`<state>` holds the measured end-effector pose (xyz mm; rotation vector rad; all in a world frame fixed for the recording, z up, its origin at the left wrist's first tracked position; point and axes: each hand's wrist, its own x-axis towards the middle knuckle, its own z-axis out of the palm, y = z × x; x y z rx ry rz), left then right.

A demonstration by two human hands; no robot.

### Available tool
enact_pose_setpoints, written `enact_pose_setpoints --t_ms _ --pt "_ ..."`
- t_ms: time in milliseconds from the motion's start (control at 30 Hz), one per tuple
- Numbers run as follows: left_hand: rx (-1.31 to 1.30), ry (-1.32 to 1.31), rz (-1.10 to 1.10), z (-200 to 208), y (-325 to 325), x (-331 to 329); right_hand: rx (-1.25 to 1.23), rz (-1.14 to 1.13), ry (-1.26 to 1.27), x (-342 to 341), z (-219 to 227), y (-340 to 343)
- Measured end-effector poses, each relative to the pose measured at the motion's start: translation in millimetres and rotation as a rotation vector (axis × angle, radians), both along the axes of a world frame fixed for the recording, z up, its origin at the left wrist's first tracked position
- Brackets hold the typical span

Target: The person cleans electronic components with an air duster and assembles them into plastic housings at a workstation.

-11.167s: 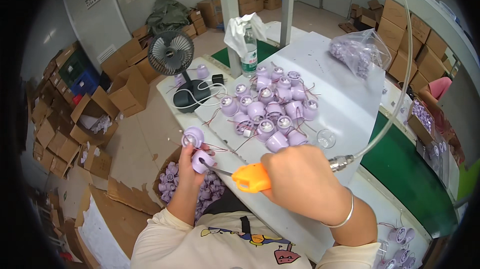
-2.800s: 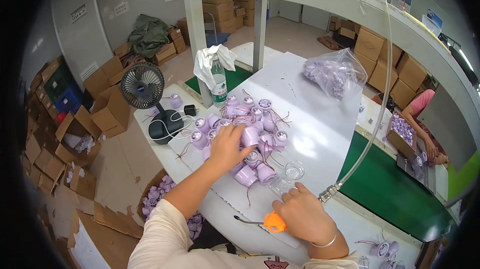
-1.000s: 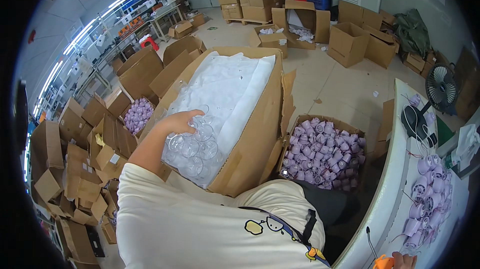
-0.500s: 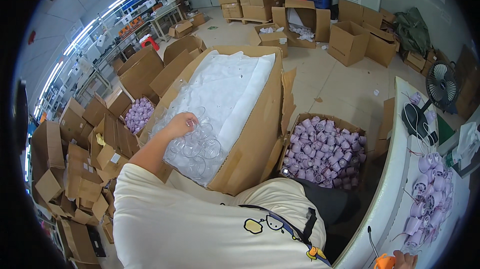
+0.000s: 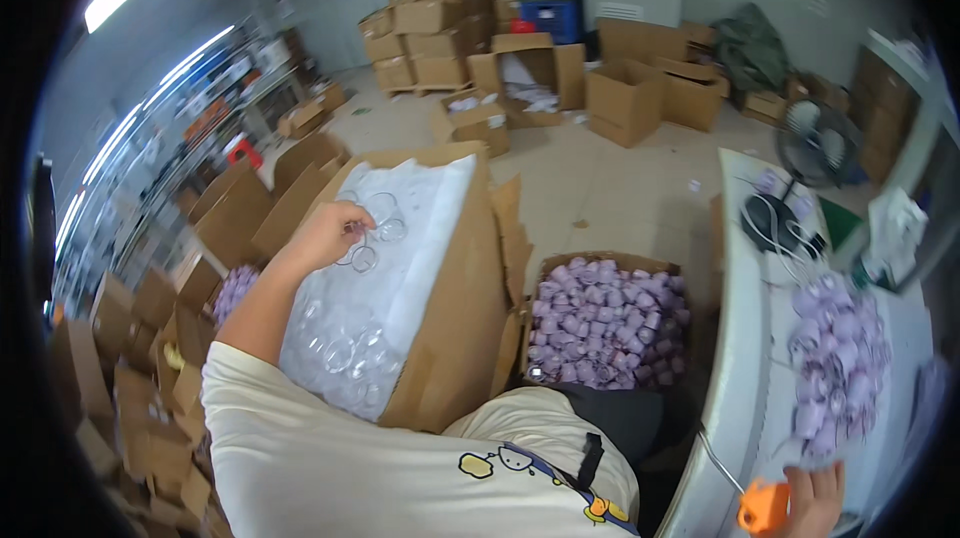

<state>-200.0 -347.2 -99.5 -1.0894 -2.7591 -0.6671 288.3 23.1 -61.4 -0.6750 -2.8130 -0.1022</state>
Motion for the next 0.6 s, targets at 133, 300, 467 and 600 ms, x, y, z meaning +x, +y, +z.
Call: enact_pose_setpoints --t_ms 133,300,467,600 --pt "-0.098 0.294 -0.566 18 136 14 0.139 0.158 0.269 -57 18 -19" --pt "-0.263 0.326 -0.895 -17 262 53 0.058 0.187 0.042 -106 36 -15" --pt "-0.287 0.407 -1.177 -68 302 85 -0.005 0.024 0.032 -87 32 4" --pt "-0.291 0.476 -1.310 -86 316 112 -0.011 -0.039 -0.030 -97 28 6"
